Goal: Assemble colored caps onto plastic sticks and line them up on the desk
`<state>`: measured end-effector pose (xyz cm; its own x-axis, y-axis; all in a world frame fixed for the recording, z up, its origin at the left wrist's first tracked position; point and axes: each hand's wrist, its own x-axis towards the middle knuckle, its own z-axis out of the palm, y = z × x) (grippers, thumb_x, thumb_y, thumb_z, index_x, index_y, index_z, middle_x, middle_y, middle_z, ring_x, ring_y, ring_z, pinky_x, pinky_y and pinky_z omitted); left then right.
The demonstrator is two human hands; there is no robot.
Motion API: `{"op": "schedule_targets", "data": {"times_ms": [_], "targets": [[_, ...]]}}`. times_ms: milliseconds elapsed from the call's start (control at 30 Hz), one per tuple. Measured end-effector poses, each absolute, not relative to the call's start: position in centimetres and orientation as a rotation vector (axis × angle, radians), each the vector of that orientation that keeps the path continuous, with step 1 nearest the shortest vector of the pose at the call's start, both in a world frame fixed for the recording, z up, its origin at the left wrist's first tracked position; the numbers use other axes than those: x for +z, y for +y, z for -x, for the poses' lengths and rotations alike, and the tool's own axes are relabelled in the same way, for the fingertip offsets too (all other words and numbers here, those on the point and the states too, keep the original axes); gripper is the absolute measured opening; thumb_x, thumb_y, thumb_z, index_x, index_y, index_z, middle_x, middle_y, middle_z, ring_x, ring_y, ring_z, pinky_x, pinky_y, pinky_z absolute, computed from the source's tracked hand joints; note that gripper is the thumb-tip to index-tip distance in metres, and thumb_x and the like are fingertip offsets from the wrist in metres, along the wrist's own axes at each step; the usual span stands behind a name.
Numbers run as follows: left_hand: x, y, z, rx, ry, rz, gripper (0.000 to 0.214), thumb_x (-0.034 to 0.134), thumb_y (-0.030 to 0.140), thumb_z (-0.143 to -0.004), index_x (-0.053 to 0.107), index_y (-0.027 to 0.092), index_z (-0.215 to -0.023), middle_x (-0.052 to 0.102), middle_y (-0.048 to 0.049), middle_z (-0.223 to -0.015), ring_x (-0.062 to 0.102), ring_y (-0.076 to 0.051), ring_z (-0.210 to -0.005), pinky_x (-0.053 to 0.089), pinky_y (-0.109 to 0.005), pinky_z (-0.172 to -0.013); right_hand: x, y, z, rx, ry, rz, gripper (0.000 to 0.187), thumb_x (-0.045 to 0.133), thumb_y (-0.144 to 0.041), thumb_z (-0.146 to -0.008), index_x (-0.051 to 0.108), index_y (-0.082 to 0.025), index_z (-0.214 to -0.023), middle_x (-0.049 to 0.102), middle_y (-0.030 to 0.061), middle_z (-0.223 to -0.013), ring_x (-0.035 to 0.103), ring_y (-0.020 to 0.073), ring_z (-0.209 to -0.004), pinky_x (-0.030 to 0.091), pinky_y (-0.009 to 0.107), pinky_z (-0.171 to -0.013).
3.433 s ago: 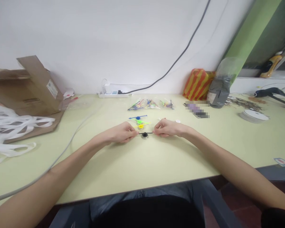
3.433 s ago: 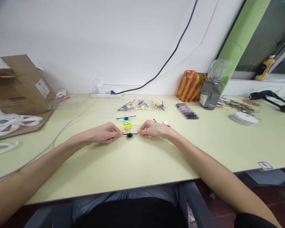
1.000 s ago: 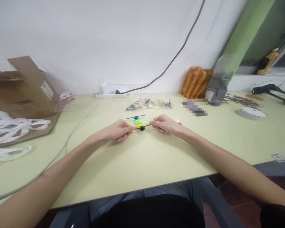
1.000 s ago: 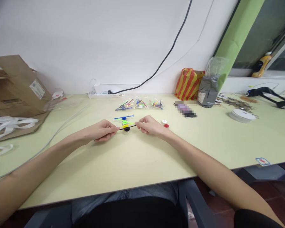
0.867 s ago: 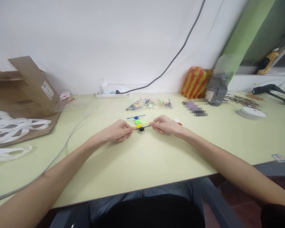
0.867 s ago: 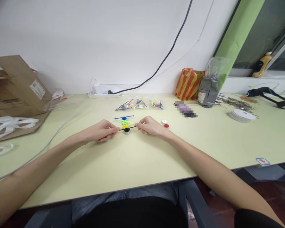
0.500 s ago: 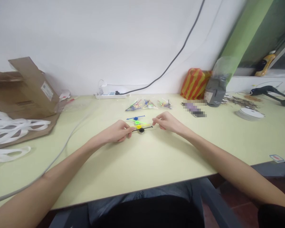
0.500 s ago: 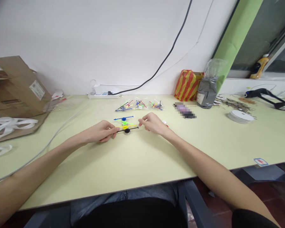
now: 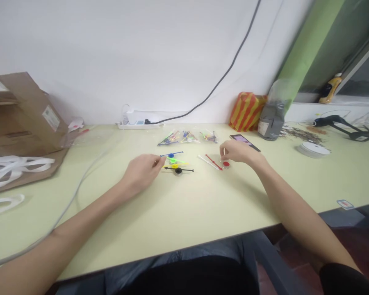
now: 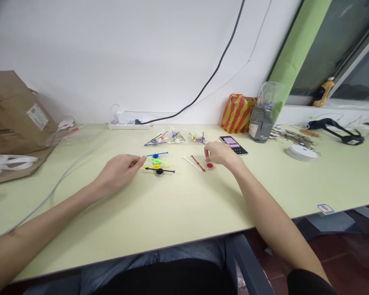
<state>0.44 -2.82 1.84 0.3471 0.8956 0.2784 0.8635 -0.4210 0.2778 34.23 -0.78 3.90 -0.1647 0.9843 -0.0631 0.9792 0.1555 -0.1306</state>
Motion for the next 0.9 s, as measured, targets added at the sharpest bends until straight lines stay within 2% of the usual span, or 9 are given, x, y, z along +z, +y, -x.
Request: {"op": "schedule_targets", "data": {"times_ms": [100,233,400,467,533,600,700,767,900], "targets": [[2.0,-3.1,-0.7,0.626,1.655,-2.508,0.050,0.032,0.051,-0.098,0.032,0.021,-0.059,0.037,-0.0001,-0.051,0.032,-0.015,-0.049,0.018,-0.030,-0.055,3.6,-0.6,-33.6,0.117,-2.312,2.024,0.002,0.070,-0.018,-0.079,0.068,-0.018,-0.079,0.071,0.0070,-0.087,0.060,0.0175,-0.074,0.031,0.027,-0.059],[1.7,-3.4,-1.0,0.620,1.651,-2.511,0.048,0.032,0.049,-0.098,0.031,0.021,-0.059,0.038,0.0003,-0.052,0.032,-0.015,-0.049,0.018,-0.030,-0.056,4.0,-1.6,-31.3,0.062,-2.176,1.789,0.009,0.063,-0.018,-0.087,0.068,-0.018,-0.079,0.070,0.0066,-0.082,0.059,0.0174,-0.073,0.034,0.027,-0.064],[1.4,-3.4,-1.1,0.598,1.600,-2.541,0.047,0.030,0.047,-0.099,0.034,0.020,-0.061,0.040,0.0008,-0.054,0.032,-0.014,-0.051,0.018,-0.030,-0.056,3.3,-4.0,-26.8,0.807,-2.503,0.996,0.011,0.068,-0.028,-0.087,0.071,-0.017,-0.085,0.071,0.0035,-0.081,0.060,0.0145,-0.071,0.042,0.024,-0.067],[1.4,-3.5,-1.1,0.580,1.516,-2.579,0.046,0.031,0.045,-0.100,0.039,0.020,-0.062,0.041,0.0013,-0.054,0.033,-0.014,-0.051,0.020,-0.029,-0.057,2.7,-4.5,-25.7,0.932,-2.555,0.888,0.013,0.069,-0.029,-0.087,0.072,-0.017,-0.089,0.072,0.0032,-0.079,0.060,0.0144,-0.070,0.042,0.024,-0.065],[1.4,-3.8,-1.2,0.543,1.381,-2.623,0.041,0.033,0.043,-0.100,0.051,0.021,-0.071,0.044,0.0023,-0.055,0.037,-0.014,-0.052,0.024,-0.028,-0.058,2.4,-4.5,-25.4,0.877,-2.505,0.926,0.014,0.067,-0.029,-0.088,0.072,-0.017,-0.095,0.072,0.0032,-0.080,0.061,0.0146,-0.070,0.042,0.024,-0.065],[1.5,-4.2,-1.4,0.529,1.253,-2.649,0.031,0.036,0.040,-0.100,0.060,0.021,-0.094,0.050,0.0035,-0.058,0.042,-0.014,-0.054,0.028,-0.026,-0.060,2.5,-4.2,-26.1,0.680,-2.377,1.059,0.011,0.063,-0.025,-0.090,0.071,-0.018,-0.095,0.072,0.0037,-0.083,0.061,0.0148,-0.072,0.041,0.025,-0.068],[1.5,-4.8,-1.7,0.522,1.109,-2.688,0.035,0.038,0.037,-0.100,0.057,0.021,-0.124,0.054,0.0044,-0.061,0.047,-0.015,-0.055,0.032,-0.025,-0.060,3.1,-3.2,-27.9,0.326,-2.214,1.417,0.009,0.061,-0.019,-0.089,0.069,-0.018,-0.086,0.072,0.0056,-0.085,0.061,0.0161,-0.074,0.039,0.027,-0.069],[1.4,-5.1,-1.8,0.464,1.007,-2.737,0.039,0.040,0.038,-0.100,0.058,0.023,-0.131,0.053,0.0045,-0.060,0.048,-0.014,-0.054,0.033,-0.024,-0.060,3.3,-2.5,-29.2,0.192,-2.212,1.677,0.008,0.063,-0.018,-0.085,0.070,-0.018,-0.080,0.072,0.0069,-0.082,0.060,0.0168,-0.070,0.036,0.027,-0.064],[1.4,-5.3,-1.7,0.329,0.838,-2.801,0.043,0.047,0.043,-0.099,0.060,0.028,-0.136,0.058,0.0020,-0.065,0.052,-0.013,-0.057,0.036,-0.024,-0.063,2.8,-1.4,-30.4,0.227,-2.311,1.919,0.014,0.067,-0.022,-0.082,0.069,-0.018,-0.068,0.070,0.0073,-0.071,0.058,0.0169,-0.063,0.032,0.028,-0.058]]}}
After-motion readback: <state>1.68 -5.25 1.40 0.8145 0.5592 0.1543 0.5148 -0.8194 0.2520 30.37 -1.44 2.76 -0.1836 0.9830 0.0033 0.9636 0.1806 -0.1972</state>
